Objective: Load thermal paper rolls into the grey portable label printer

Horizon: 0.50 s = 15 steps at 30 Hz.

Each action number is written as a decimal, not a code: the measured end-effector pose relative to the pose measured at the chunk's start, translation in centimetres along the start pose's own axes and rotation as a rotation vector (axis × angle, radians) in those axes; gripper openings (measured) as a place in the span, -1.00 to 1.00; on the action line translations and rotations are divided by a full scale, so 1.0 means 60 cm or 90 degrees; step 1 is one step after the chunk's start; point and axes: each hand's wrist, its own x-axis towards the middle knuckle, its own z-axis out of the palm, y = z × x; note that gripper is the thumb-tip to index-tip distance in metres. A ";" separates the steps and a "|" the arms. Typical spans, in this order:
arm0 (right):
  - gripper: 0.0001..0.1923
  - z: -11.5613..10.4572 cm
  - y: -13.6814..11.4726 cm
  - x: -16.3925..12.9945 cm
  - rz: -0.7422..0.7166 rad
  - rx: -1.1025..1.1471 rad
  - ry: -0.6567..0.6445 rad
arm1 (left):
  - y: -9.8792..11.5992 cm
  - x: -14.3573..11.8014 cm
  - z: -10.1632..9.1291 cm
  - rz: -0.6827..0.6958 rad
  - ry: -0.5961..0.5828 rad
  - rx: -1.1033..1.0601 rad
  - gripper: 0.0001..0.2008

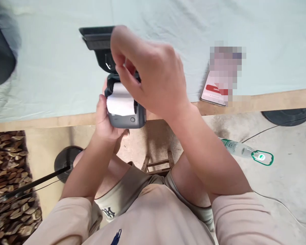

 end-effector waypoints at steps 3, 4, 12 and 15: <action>-0.87 0.003 -0.005 0.001 0.079 -0.092 -0.158 | -0.003 -0.008 0.003 -0.016 0.023 -0.008 -0.37; -0.87 0.004 -0.007 0.001 0.112 -0.108 -0.196 | -0.004 -0.010 0.003 -0.009 0.030 -0.006 -0.36; -0.61 0.014 -0.013 0.000 0.146 -0.232 -0.317 | 0.001 -0.017 0.001 -0.030 -0.029 -0.020 -0.37; -0.54 -0.001 -0.008 -0.002 0.125 -0.177 -0.290 | 0.000 -0.013 -0.003 -0.019 -0.060 -0.033 -0.45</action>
